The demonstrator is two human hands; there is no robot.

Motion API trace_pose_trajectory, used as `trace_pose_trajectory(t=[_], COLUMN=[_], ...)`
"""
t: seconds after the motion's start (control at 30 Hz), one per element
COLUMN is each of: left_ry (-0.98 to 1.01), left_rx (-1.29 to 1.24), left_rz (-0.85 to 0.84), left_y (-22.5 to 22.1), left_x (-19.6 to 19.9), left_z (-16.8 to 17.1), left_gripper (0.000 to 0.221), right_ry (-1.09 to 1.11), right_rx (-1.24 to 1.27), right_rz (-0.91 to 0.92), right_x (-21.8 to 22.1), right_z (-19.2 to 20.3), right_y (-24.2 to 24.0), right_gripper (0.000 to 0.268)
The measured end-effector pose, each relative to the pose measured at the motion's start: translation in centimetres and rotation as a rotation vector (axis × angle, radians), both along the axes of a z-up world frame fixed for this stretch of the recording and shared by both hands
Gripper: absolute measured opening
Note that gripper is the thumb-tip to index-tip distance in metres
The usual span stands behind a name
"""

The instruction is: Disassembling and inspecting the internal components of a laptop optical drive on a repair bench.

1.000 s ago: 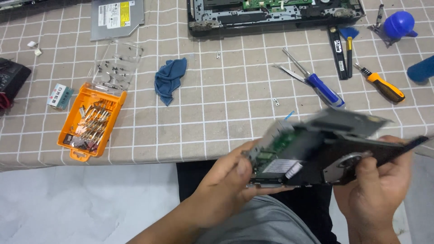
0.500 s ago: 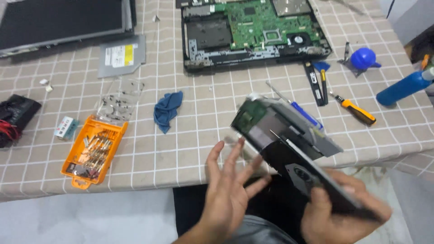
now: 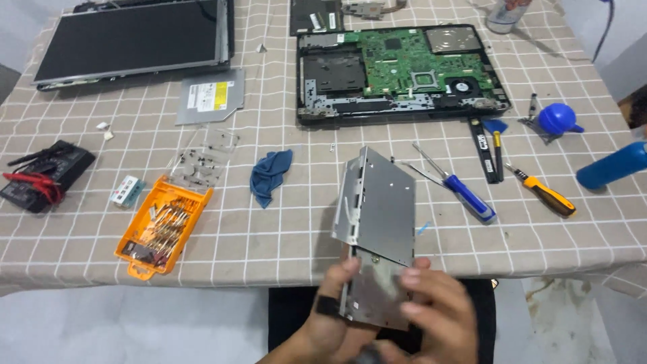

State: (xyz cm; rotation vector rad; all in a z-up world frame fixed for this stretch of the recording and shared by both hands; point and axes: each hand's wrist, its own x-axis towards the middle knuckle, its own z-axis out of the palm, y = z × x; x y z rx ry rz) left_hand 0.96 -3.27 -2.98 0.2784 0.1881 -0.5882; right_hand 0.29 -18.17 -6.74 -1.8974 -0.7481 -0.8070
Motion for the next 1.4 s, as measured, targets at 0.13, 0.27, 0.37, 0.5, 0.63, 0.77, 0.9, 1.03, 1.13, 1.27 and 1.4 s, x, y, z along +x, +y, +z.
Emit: trace_pose_trajectory(t=[0.13,0.27,0.37,0.5,0.63,0.77,0.9,1.03,1.13,1.27,1.4], left_ry=[0.028,-0.095,-0.053,-0.017,-0.053,-0.071,-0.069,-0.088,-0.104,-0.194,-0.204], left_rx=[-0.177,-0.285,-0.357,-0.563,-0.597,-0.641,-0.706,-0.592,-0.558,-0.457,-0.432], left_rz=[-0.022,0.014,-0.007,-0.018,-0.037,-0.091,-0.175,-0.171,-0.174,-0.181,-0.157], left_y=[0.8,1.4,2.0,2.2,2.3,2.4,2.2,2.4,2.5,2.4,1.6], left_x=[0.3,0.8,1.3,1.4,1.1,0.3,-0.5,-0.9,-0.6,-0.4,-0.1], left_z=[-1.2,0.1,0.1,-0.3,-1.4,-1.7,-2.5,-2.9,-2.9,-3.3,-2.8], left_gripper=[0.078,0.086,0.094,0.093,0.099,0.101,0.103,0.102,0.103,0.097,0.096], right_ry=[0.189,0.345,0.471,0.705,0.907,1.115,1.147,1.168,1.169,1.203,1.177], right_rx=[0.439,0.458,0.451,0.597,0.721,0.738,0.613,0.566,0.602,0.631,0.579], right_rz=[-0.107,-0.205,-0.159,-0.124,0.005,0.275,0.247,0.288,0.366,0.396,0.393], right_x=[0.4,1.6,2.5,3.5,4.2,4.1,3.4,3.5,4.1,4.6,5.0], right_z=[2.1,3.2,3.9,5.1,5.9,6.5,6.6,5.8,5.6,5.0,5.1], right_y=[2.2,1.1,0.2,0.0,-0.7,-1.0,-1.2,-1.8,-1.8,-2.0,-2.4], right_gripper=[0.035,0.042,0.042,0.04,0.047,0.05,0.034,0.034,0.03,0.038,0.032])
